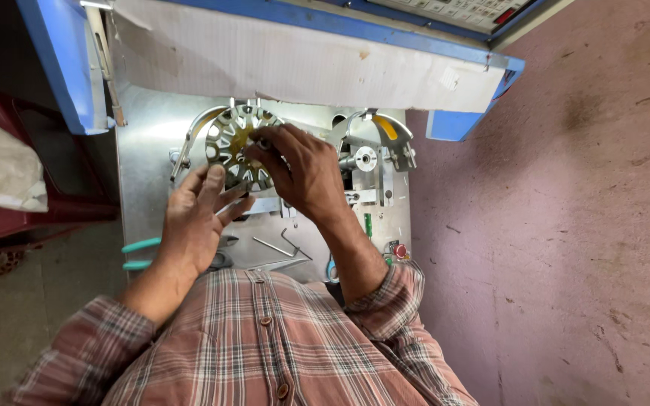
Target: The person operates a specialized machine to process a motor stator, using a hex key to tighten components and a screwdriver to adjust internal slots. They repeatedly inspect the stator by hand and with tools, manipulating it within the machine's clamps and on the workbench.
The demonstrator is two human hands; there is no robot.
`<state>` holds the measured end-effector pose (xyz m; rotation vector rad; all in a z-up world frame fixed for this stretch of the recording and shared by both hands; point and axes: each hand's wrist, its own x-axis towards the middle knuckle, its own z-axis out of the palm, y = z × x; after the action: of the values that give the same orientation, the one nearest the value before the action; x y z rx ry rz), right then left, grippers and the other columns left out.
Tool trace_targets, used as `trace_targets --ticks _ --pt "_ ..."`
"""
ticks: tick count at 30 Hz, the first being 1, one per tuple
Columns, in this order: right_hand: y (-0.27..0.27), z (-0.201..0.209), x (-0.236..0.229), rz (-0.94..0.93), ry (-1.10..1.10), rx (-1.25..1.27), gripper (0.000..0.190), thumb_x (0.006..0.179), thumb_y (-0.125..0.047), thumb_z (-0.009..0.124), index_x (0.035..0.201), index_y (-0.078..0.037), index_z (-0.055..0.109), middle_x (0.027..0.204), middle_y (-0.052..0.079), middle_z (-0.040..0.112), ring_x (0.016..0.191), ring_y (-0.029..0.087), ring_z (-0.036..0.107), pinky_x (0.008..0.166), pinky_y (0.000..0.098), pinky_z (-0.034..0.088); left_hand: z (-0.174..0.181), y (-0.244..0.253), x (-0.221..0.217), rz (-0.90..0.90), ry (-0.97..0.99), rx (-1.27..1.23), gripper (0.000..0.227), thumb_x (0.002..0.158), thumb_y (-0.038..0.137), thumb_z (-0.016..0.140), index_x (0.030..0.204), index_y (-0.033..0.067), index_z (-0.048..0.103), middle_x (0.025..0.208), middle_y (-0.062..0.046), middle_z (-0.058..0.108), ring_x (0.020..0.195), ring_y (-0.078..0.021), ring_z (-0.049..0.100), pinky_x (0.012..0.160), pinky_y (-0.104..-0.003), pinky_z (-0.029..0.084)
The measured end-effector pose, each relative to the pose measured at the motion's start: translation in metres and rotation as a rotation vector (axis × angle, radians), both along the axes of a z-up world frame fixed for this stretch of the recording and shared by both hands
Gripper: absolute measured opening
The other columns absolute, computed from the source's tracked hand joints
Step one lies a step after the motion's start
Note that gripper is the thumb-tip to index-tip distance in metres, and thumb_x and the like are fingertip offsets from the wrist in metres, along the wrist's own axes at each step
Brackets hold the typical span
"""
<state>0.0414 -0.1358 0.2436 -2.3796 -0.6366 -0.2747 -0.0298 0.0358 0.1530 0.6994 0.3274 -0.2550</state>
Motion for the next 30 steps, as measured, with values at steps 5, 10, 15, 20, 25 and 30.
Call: trace_targets --ticks 5,10,15,20,25,30 --pt "-0.029 0.007 -0.033 0.034 0.349 0.683 0.025 0.106 -0.020 0.069 0.122 -0.001 0.069 0.108 0.012 0.078 0.098 0.020 0.077 0.084 0.0321 0.065 0.043 0.008 -0.011 -0.076 -0.106 -0.071 0.065 0.097 0.053 0.048 0.149 0.0142 0.044 0.143 -0.009 0.059 0.128 -0.0249 0.063 0.099 -0.049 0.059" --pt "-0.043 -0.051 -0.058 -0.092 0.794 1.408 0.024 0.112 -0.011 0.066 0.128 0.006 0.070 0.103 0.022 0.075 0.079 0.016 0.069 0.071 0.0265 0.058 0.043 0.002 -0.029 -0.193 -0.252 -0.137 0.057 0.103 0.045 0.053 0.152 0.0166 0.046 0.138 -0.008 0.059 0.125 -0.0212 0.062 0.106 -0.049 0.056" --pt "-0.038 -0.114 -0.086 -0.229 1.216 1.728 0.022 0.102 -0.014 0.060 0.113 0.003 0.070 0.102 0.017 0.075 0.083 0.025 0.076 0.072 0.0360 0.066 0.012 -0.009 -0.052 -0.241 -0.166 0.124 0.042 0.103 0.035 0.061 0.136 0.0086 0.060 0.112 -0.003 0.066 0.108 -0.0162 0.067 0.093 -0.045 0.062" --pt "-0.042 -0.137 -0.107 -0.165 1.381 1.851 0.025 0.104 -0.021 0.057 0.108 0.001 0.069 0.101 0.017 0.075 0.082 0.026 0.075 0.070 0.0387 0.066 0.010 -0.020 -0.075 -0.260 -0.193 0.182 0.039 0.100 0.035 0.062 0.131 0.0100 0.063 0.100 0.004 0.066 0.096 -0.0067 0.064 0.087 -0.028 0.059" --pt "-0.042 -0.138 -0.113 -0.126 1.399 1.862 0.027 0.106 -0.023 0.055 0.108 0.000 0.067 0.100 0.016 0.075 0.081 0.026 0.076 0.069 0.0391 0.067 0.026 -0.021 -0.089 -0.239 -0.350 0.389 0.033 0.107 0.034 0.059 0.120 0.0049 0.068 0.089 0.006 0.060 0.084 -0.0023 0.053 0.076 -0.017 0.048" --pt "-0.051 -0.149 -0.122 -0.169 1.305 1.538 0.024 0.105 -0.019 0.057 0.110 0.002 0.069 0.095 0.016 0.074 0.074 0.022 0.073 0.062 0.0366 0.064 0.037 -0.020 -0.105 -0.144 -0.401 0.451 0.030 0.109 0.032 0.061 0.113 0.0036 0.068 0.083 0.007 0.050 0.076 -0.0024 0.043 0.066 -0.019 0.040"
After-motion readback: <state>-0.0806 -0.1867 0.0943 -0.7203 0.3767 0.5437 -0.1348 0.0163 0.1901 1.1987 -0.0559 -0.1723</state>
